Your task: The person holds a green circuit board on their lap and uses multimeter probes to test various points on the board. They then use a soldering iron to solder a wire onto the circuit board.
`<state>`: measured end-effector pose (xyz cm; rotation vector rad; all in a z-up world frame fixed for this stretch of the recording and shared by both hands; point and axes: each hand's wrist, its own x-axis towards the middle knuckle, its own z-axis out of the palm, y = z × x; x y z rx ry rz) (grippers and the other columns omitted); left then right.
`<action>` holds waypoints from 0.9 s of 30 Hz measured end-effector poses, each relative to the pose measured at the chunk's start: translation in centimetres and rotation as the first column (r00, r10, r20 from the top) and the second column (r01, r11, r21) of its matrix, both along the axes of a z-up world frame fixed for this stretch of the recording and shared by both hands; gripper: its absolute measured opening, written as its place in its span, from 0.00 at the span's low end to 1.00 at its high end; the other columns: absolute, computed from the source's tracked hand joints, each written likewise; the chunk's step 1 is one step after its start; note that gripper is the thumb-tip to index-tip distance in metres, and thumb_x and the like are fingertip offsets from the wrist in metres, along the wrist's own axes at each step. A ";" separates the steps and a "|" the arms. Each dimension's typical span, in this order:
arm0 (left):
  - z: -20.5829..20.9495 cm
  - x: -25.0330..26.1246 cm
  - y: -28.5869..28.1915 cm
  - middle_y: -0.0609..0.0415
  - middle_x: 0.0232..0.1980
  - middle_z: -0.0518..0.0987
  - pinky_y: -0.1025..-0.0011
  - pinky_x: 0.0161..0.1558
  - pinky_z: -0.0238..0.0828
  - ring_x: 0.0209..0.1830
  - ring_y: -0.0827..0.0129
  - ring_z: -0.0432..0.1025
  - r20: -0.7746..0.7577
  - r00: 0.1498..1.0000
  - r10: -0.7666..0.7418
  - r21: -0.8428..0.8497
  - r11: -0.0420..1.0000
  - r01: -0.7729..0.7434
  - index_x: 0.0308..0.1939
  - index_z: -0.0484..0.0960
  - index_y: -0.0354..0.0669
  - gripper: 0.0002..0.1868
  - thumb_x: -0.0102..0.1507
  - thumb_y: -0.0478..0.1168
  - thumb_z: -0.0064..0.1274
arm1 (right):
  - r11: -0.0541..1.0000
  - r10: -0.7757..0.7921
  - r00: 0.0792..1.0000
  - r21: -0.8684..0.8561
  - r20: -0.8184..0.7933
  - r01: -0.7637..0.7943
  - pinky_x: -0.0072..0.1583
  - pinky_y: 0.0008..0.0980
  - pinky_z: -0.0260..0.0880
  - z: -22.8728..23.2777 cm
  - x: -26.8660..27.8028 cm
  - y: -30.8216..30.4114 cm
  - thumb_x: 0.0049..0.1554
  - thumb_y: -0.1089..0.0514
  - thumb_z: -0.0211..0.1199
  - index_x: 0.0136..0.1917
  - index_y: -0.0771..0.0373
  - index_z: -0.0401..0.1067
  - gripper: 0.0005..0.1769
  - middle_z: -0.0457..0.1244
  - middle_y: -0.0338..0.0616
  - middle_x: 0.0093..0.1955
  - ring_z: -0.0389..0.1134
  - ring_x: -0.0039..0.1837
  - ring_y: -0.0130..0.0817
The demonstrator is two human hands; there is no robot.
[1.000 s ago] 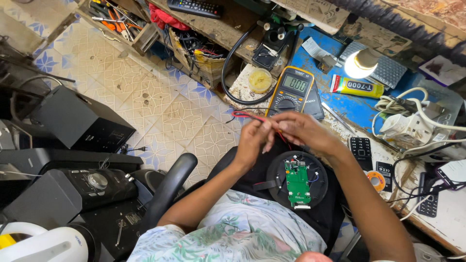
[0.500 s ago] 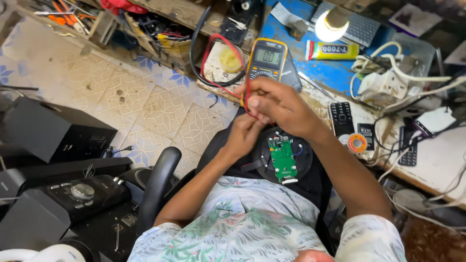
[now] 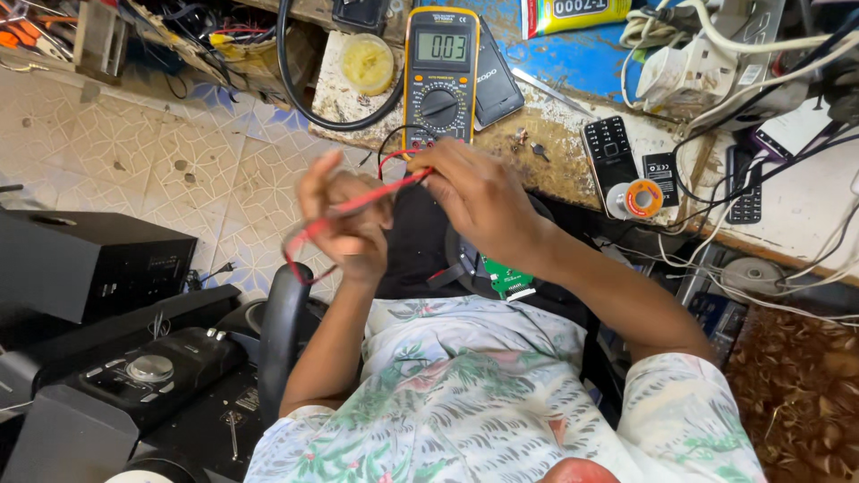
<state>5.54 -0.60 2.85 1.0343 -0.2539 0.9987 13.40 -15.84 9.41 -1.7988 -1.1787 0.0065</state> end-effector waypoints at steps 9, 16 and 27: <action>3.5 -1.5 -0.8 0.52 0.28 0.71 0.69 0.29 0.65 0.24 0.68 0.62 -0.350 0.860 0.371 0.560 0.819 -0.125 0.54 0.84 0.34 0.25 0.74 0.54 0.44 | 0.941 0.156 0.863 0.194 0.482 -0.278 0.43 0.36 0.61 5.5 -8.8 1.5 0.67 0.64 0.50 0.51 0.67 0.74 0.11 0.59 0.48 0.40 0.61 0.40 0.41; 1.5 -5.1 -1.6 0.45 0.28 0.75 0.71 0.18 0.62 0.14 0.70 0.63 -0.252 0.920 0.302 0.465 0.871 -0.158 0.42 0.82 0.24 0.27 0.71 0.51 0.44 | 0.978 -0.075 0.921 0.208 0.382 -0.007 0.36 0.39 0.60 1.8 -7.1 -2.2 0.62 0.73 0.56 0.63 0.71 0.73 0.17 0.60 0.49 0.36 0.59 0.33 0.42; 0.8 -5.9 -5.6 0.47 0.31 0.82 0.61 0.26 0.76 0.19 0.55 0.73 -0.273 0.950 0.149 0.571 0.820 0.036 0.50 0.84 0.26 0.19 0.67 0.42 0.48 | 0.974 -0.192 0.934 0.173 0.301 0.144 0.35 0.43 0.64 -3.5 -6.8 -5.7 0.61 0.65 0.63 0.52 0.71 0.73 0.07 0.62 0.52 0.38 0.65 0.34 0.49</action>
